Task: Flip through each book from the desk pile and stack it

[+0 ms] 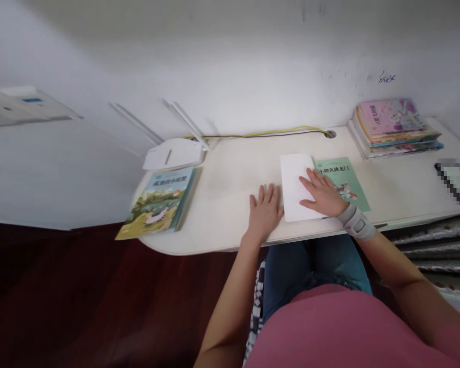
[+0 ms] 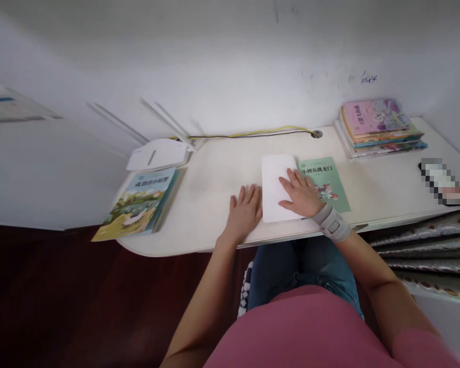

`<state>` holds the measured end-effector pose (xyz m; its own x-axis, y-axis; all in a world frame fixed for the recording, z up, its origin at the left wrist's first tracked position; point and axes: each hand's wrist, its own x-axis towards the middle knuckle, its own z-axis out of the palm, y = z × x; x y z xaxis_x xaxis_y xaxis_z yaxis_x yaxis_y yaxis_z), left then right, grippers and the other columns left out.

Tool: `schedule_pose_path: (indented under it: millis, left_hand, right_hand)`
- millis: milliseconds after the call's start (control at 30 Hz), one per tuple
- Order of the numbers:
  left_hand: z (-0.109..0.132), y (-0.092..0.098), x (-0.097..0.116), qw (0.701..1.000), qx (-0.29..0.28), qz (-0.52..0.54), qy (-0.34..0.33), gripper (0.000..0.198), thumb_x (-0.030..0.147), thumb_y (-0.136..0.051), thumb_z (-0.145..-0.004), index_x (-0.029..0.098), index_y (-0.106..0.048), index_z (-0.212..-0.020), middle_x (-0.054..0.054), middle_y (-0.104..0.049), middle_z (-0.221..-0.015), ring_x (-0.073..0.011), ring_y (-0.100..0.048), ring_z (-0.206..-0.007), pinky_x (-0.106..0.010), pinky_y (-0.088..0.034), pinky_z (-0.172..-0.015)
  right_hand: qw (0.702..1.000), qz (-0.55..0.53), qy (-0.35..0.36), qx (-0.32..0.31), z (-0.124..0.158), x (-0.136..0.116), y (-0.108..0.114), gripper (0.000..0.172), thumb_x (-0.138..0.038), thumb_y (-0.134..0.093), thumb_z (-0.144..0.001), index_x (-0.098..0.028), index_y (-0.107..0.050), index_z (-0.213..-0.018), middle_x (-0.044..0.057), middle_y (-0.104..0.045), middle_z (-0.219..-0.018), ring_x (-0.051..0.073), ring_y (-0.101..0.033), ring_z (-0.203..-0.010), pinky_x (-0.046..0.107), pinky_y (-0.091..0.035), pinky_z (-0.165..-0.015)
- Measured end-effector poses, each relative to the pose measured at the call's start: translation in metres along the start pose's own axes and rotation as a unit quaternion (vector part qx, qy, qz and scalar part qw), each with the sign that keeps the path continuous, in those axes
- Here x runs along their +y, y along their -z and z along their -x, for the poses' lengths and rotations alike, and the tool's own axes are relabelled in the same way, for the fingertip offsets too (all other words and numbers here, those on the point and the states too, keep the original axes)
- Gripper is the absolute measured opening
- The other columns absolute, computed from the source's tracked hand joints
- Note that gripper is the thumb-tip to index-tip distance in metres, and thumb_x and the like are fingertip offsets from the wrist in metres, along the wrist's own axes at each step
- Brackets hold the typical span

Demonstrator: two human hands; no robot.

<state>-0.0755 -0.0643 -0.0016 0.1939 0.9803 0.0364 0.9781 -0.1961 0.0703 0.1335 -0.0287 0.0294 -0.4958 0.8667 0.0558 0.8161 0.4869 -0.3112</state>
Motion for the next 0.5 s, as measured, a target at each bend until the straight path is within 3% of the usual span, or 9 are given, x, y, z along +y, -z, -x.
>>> schedule_pose_path:
  millis: [167, 367, 500]
  left_hand:
    - [0.003, -0.001, -0.002, 1.000, -0.019, 0.000, 0.009, 0.057, 0.031, -0.028, -0.094, 0.016, -0.029, -0.149, -0.012, -0.030, -0.154, -0.0318, -0.023, -0.144, -0.061, -0.023, -0.111]
    - [0.004, 0.001, -0.001, 1.000, -0.025, 0.001, 0.000, 0.057, 0.022, -0.030, -0.091, 0.013, -0.032, -0.147, -0.013, -0.028, -0.155, -0.0339, -0.022, -0.143, -0.062, -0.023, -0.110]
    - [0.004, -0.004, -0.001, 1.000, 0.001, 0.010, 0.011, 0.053, 0.033, -0.025, -0.096, 0.017, -0.037, -0.146, -0.010, -0.033, -0.154, -0.0330, -0.025, -0.142, -0.061, -0.023, -0.111]
  right_hand:
    - [1.000, 0.018, 0.005, -0.002, 0.001, -0.012, 0.003, 0.067, -0.041, -0.055, -0.088, -0.021, -0.031, -0.148, 0.016, -0.011, -0.159, 0.033, -0.010, -0.146, 0.056, -0.020, -0.113]
    - [0.990, 0.074, 0.121, 0.010, -0.021, -0.048, 0.007, 0.052, -0.053, -0.051, -0.089, -0.026, -0.054, -0.133, 0.013, -0.020, -0.158, 0.038, -0.013, -0.145, 0.065, -0.017, -0.110]
    - [0.985, 0.111, 0.130, 0.004, -0.031, -0.047, 0.006, 0.039, -0.049, -0.052, -0.089, -0.023, -0.068, -0.113, 0.014, -0.028, -0.155, 0.039, -0.019, -0.143, 0.067, -0.017, -0.109]
